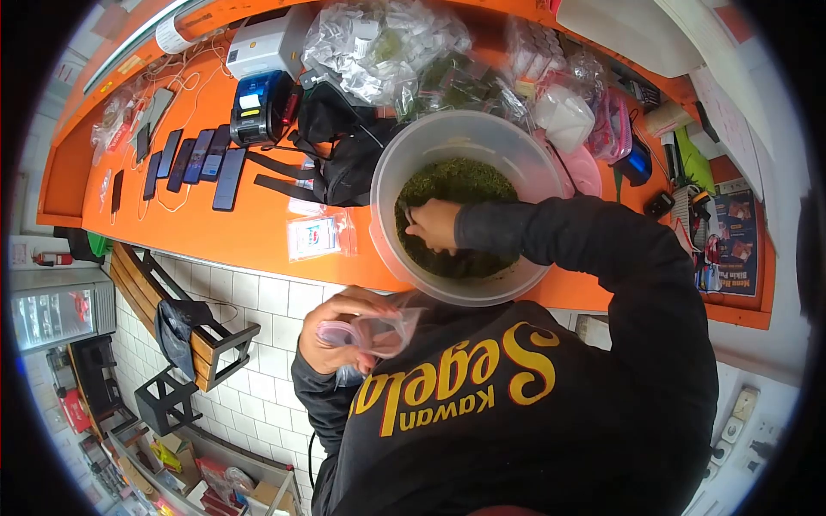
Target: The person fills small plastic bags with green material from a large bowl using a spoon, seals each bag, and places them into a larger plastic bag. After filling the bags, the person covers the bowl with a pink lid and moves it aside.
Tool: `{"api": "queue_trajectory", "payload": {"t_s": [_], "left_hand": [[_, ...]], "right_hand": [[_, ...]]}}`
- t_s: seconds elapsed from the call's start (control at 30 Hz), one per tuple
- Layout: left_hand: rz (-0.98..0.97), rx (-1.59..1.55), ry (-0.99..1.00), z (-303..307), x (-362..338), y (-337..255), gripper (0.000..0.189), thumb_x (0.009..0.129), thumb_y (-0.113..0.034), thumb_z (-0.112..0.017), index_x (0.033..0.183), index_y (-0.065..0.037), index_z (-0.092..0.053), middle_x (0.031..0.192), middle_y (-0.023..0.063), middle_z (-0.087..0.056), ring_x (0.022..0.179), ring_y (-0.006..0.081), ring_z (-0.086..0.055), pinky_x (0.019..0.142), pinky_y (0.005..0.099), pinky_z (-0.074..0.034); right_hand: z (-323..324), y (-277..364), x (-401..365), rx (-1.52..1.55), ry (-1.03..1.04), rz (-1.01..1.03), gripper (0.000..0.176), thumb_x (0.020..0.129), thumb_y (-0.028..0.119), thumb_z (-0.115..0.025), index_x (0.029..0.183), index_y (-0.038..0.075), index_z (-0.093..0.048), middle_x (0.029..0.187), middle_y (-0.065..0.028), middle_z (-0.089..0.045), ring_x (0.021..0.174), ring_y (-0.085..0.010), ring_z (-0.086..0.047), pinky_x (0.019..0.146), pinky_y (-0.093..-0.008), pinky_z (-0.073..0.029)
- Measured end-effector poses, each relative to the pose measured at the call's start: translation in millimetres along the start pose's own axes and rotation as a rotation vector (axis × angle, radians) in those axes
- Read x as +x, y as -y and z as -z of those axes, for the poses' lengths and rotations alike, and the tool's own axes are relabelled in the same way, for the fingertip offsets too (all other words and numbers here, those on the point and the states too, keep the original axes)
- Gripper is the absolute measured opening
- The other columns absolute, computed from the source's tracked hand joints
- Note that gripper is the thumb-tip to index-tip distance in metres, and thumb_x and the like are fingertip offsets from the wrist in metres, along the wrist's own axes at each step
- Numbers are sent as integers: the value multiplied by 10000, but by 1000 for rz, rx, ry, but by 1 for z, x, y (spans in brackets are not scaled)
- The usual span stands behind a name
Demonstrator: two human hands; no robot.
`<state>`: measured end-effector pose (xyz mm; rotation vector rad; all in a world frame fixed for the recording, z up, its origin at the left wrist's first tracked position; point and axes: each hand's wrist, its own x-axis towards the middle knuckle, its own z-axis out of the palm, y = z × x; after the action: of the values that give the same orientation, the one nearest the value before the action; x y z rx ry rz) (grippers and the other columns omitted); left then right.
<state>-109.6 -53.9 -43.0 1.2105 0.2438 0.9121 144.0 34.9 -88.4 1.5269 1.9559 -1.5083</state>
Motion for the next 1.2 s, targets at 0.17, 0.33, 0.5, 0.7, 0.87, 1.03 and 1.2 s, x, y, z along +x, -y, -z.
{"api": "queue_trajectory", "payload": {"t_s": [0.17,0.33,0.5,0.7,0.87,1.03,1.2], "left_hand": [[127,35,-418,-6,2,-22,569,723,-89,-807,1140,92,-465,1056,249,-623,426,135,-576,362,191,-445],[76,125,-394,-10,31,-39,558,735,-36,-774,1172,77,-447,1063,248,-621,452,141,-589,383,197,-465],[201,132,-432,-27,75,-32,542,754,28,-732,1201,16,-426,1088,222,-620,447,124,-575,353,194,-427],[231,444,-419,-39,116,5,429,723,-77,-810,1065,1,-562,1041,105,-649,547,66,-573,375,186,-425],[412,407,-437,-48,123,1,455,715,-113,-825,1078,-8,-571,1009,89,-658,753,104,-616,644,233,-509],[282,572,-401,-39,116,13,449,707,-102,-825,1069,-11,-576,1052,110,-661,972,161,-607,907,305,-472],[68,487,-359,-46,113,13,457,716,-2,-789,1104,0,-547,1117,160,-647,1097,230,-606,945,323,-470]], "right_hand": [[21,-16,-4,716,-119,-15,341,987,270,-431,1033,-58,-514,861,-230,-644,712,-304,-677,471,-422,-562],[50,-5,-69,800,-402,169,356,996,324,-440,1015,-23,-514,815,-181,-641,638,-215,-658,436,-322,-553],[63,13,-151,815,-747,343,331,1005,310,-439,1001,-9,-528,791,-140,-638,596,-159,-622,419,-252,-511],[34,26,-206,399,-1193,608,242,1011,216,-432,1039,1,-541,812,-135,-641,657,-130,-610,500,-229,-496],[19,28,-218,-408,-1193,864,367,757,108,-757,1073,24,-592,886,-76,-648,736,-215,-657,518,-270,-505],[14,23,-218,-496,-1246,922,413,714,134,-781,1073,49,-596,866,-74,-640,722,-226,-653,505,-300,-493],[22,17,-199,-377,-1165,445,282,823,156,-683,1085,84,-607,935,-83,-650,709,-237,-650,616,-302,-510]]}}
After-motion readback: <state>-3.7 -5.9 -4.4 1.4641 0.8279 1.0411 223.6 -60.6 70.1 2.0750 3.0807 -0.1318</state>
